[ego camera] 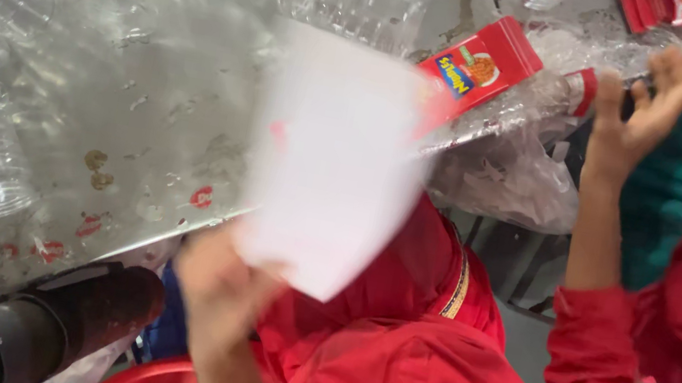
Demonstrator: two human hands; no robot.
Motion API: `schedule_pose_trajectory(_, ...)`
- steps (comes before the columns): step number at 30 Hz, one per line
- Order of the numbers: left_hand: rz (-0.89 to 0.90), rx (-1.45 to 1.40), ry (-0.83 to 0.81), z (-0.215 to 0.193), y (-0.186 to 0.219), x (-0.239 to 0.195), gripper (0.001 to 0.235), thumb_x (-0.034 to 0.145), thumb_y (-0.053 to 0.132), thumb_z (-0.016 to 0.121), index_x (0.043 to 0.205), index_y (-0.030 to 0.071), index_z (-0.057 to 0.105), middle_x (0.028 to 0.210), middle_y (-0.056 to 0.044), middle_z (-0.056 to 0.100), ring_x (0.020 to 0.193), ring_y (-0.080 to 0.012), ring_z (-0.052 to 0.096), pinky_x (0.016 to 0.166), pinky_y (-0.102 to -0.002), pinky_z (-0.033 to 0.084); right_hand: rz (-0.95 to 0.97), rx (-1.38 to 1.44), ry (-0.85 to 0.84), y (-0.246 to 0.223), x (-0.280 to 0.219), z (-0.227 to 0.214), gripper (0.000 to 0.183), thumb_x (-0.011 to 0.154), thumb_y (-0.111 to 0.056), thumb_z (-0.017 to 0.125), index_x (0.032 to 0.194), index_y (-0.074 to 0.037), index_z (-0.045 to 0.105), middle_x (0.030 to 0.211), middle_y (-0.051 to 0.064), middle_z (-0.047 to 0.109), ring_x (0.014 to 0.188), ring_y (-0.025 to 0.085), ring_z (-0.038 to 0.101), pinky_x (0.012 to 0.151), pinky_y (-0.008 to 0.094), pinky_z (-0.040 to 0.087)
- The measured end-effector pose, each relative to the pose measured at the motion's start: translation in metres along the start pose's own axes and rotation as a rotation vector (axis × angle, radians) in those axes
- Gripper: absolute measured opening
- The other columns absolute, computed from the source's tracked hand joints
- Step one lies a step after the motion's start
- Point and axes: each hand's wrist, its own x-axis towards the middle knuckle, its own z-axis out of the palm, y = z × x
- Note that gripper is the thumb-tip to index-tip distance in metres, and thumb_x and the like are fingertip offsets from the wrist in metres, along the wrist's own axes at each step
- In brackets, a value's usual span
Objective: The person applies adhesive labels to clear plastic jars by hand. The person peels a label from a backing sheet, aligns it on the jar, and presses it down while rotating the jar to ensure it is smooth.
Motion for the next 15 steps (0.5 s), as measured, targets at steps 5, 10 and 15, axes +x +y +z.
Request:
schedule_pose_trajectory(5, -0.085, 0.035, -0.187, 0.057, 0.033, -0.042, 0.032, 0.073, -0.008, 0.070, 0.100, 0.008, 0.076, 0.091, -0.008, 0.076, 0.084, -0.0243, 0.074, 0.075, -0.032, 0.056, 0.243, 0.560, -0.855, -0.134, -0.122, -0.012, 0.080, 0.100, -0.073, 0.050, 0.139, -0.003, 0.047, 0.117, 0.015, 0.070, 0.104, 0.024, 0.070, 0.096, 0.037, 0.055)
schedule_pose_trajectory(10, -0.250, 0.125, -0.128, 0.067, 0.016, -0.073, 0.019, 0.079, -0.004, 0.074, 0.095, 0.006, 0.076, 0.087, -0.008, 0.075, 0.079, -0.0253, 0.069, 0.071, -0.034, 0.052, 0.469, 0.902, -1.159, -0.176, -0.150, -0.032, 0.101, 0.089, -0.072, 0.066, 0.153, -0.001, 0.032, 0.133, 0.023, 0.061, 0.116, 0.029, 0.064, 0.105, 0.045, 0.045)
schedule_pose_trajectory(15, -0.247, 0.195, -0.138, 0.063, 0.020, -0.079, 0.013, 0.083, 0.002, 0.076, 0.094, 0.008, 0.076, 0.085, -0.007, 0.074, 0.080, -0.0255, 0.068, 0.073, -0.034, 0.051, 0.381, 0.683, -0.973, -0.165, -0.159, -0.068, 0.067, 0.092, -0.031, 0.077, 0.143, 0.000, 0.047, 0.114, 0.017, 0.067, 0.107, 0.022, 0.068, 0.096, 0.037, 0.051)
